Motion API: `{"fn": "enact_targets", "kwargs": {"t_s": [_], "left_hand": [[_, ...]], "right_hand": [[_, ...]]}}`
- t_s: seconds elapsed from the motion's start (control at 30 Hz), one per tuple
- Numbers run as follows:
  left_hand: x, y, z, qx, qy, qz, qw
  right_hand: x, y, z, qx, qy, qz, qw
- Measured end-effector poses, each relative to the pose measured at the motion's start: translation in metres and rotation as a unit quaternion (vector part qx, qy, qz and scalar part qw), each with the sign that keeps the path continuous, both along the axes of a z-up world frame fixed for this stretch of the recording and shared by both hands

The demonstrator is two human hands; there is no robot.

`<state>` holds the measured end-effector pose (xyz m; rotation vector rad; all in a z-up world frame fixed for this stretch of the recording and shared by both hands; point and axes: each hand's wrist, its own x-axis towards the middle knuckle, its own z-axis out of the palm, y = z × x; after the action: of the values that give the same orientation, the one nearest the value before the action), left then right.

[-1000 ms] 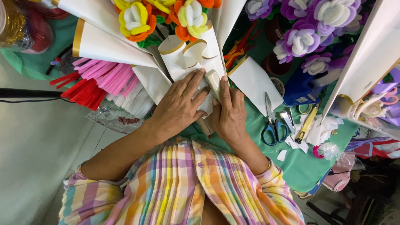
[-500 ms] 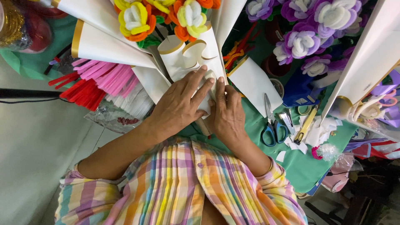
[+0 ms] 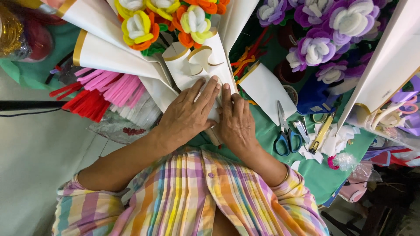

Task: The person folds white paper with gold edges around a bouquet of artificial flowers. They use scissors to trim the paper and a stapler to secure the wrapping in place.

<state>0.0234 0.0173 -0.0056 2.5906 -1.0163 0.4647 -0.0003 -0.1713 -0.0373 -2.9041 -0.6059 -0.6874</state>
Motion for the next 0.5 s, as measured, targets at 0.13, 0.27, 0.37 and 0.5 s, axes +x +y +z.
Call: {"fn": "enact_targets", "kwargs": {"t_s": [0.13,0.27,0.37,0.5], "left_hand": [[0.003,0.002,-0.001,0.021,-0.012,-0.005,1.0],[0.005,0.003,0.002,0.04,-0.026,-0.004,0.999],[0.005,0.003,0.001,0.043,-0.034,-0.003,0.998],[0.01,0.003,0.002,0.051,-0.041,-0.003,0.998]], "right_hand": [[0.0,0.001,0.0,-0.005,0.005,-0.005,1.0],[0.001,0.003,0.005,-0.008,0.002,-0.004,1.0],[0.001,0.004,0.006,-0.009,-0.003,0.001,1.0],[0.004,0.003,0.0,-0.031,0.0,0.005,1.0]]}}
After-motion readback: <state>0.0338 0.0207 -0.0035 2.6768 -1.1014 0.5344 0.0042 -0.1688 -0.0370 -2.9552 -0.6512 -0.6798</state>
